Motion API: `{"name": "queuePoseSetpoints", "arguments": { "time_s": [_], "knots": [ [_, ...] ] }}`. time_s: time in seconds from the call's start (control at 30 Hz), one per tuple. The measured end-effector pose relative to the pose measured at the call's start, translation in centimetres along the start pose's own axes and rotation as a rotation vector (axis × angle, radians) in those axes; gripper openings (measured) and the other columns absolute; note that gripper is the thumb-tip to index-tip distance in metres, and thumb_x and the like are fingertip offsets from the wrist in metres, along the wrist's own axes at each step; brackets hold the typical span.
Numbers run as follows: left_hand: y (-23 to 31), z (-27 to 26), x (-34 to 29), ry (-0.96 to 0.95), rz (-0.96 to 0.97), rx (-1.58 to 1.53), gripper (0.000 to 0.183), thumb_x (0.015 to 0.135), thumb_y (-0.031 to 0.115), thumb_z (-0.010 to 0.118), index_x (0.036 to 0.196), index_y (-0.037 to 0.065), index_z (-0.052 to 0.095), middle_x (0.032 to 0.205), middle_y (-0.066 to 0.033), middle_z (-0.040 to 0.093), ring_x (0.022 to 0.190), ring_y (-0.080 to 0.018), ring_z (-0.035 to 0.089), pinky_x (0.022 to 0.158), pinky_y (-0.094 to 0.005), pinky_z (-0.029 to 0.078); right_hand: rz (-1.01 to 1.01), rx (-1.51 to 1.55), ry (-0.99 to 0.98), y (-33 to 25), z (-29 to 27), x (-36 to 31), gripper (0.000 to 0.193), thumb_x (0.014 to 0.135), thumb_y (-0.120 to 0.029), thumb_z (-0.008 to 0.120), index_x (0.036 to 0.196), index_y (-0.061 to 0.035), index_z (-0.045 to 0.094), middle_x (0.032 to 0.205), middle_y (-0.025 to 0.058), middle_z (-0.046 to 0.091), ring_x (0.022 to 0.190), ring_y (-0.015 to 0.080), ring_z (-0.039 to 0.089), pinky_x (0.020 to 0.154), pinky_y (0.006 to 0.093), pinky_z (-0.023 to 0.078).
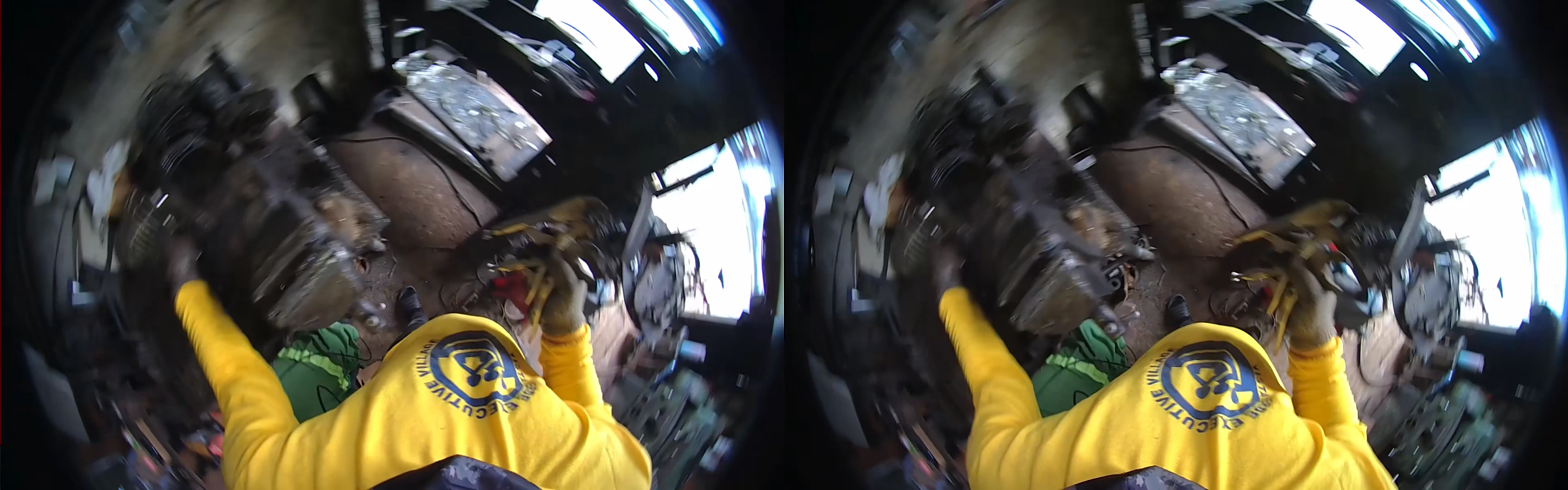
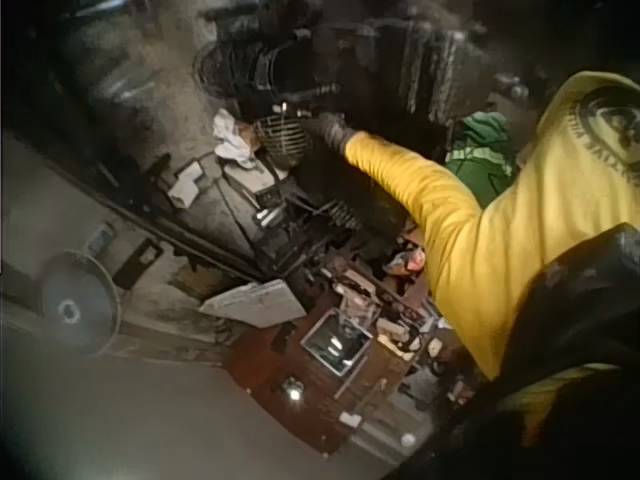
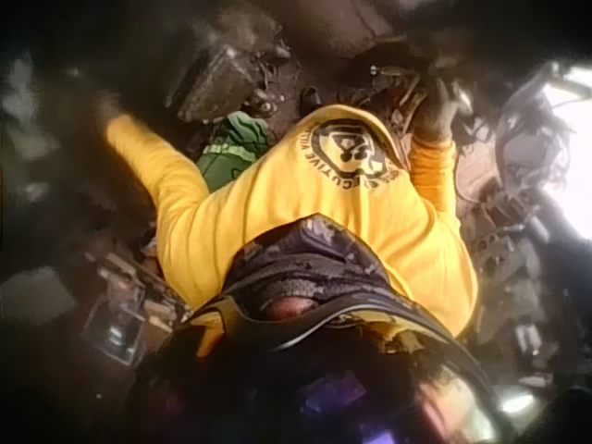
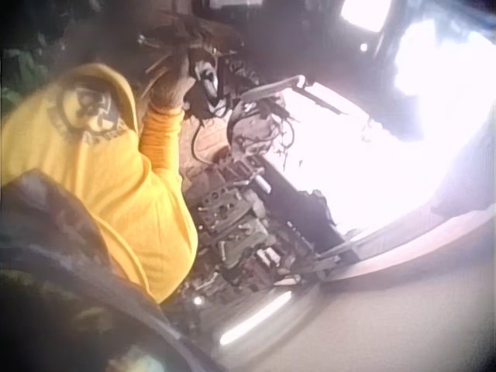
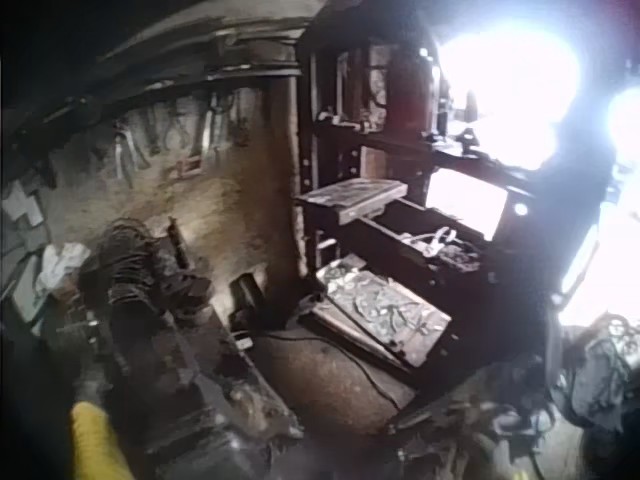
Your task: The person uses pliers and a hammer to shape and assemble a metal component on a workstation, occasionally using a grinder that produces sparks.
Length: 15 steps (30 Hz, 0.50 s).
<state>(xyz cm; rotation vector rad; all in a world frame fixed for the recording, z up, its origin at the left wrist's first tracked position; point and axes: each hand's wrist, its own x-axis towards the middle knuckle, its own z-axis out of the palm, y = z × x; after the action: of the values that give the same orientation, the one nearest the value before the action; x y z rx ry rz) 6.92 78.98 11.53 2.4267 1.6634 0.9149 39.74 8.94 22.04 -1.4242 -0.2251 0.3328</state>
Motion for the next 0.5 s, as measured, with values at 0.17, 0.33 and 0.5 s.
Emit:
{"name": "queuePoseSetpoints", "arguments": {
  "time_s": [0.17,0.33,0.5],
  "knots": [
    [12.3,0.2,-8.3,0.106,0.109,-0.271,0.038,0.084,0.021,0.066,0.117,0.002,0.063,0.099,-0.0176,0.069,0.089,-0.0320,0.068,0.077,-0.0412,0.054,0.217,-0.049,0.140,4.3,-6.2,-0.8,0.023,0.094,-0.013,0.062,0.116,-0.0066,0.063,0.100,0.0046,0.065,0.087,0.0119,0.059,0.077,0.0278,0.049],
    [26.7,-3.5,-15.4,0.054,0.382,-0.477,0.040,0.084,0.021,0.068,0.119,0.002,0.062,0.101,-0.0156,0.069,0.089,-0.0297,0.068,0.077,-0.0403,0.054,0.343,-0.422,0.119,4.3,-12.0,-5.8,0.029,0.090,-0.021,0.070,0.115,-0.0066,0.065,0.097,0.0061,0.070,0.091,0.0149,0.063,0.082,0.0313,0.049],
    [39.2,-8.2,-26.2,-0.137,0.671,-0.673,0.042,0.084,0.021,0.069,0.121,0.002,0.061,0.103,-0.0135,0.069,0.089,-0.0275,0.068,0.077,-0.0394,0.054,0.362,-0.485,0.178,7.8,-21.1,-14.8,0.047,0.085,-0.027,0.071,0.124,-0.0040,0.060,0.109,0.0181,0.068,0.103,0.0296,0.065,0.090,0.0374,0.050]
  ]
}}
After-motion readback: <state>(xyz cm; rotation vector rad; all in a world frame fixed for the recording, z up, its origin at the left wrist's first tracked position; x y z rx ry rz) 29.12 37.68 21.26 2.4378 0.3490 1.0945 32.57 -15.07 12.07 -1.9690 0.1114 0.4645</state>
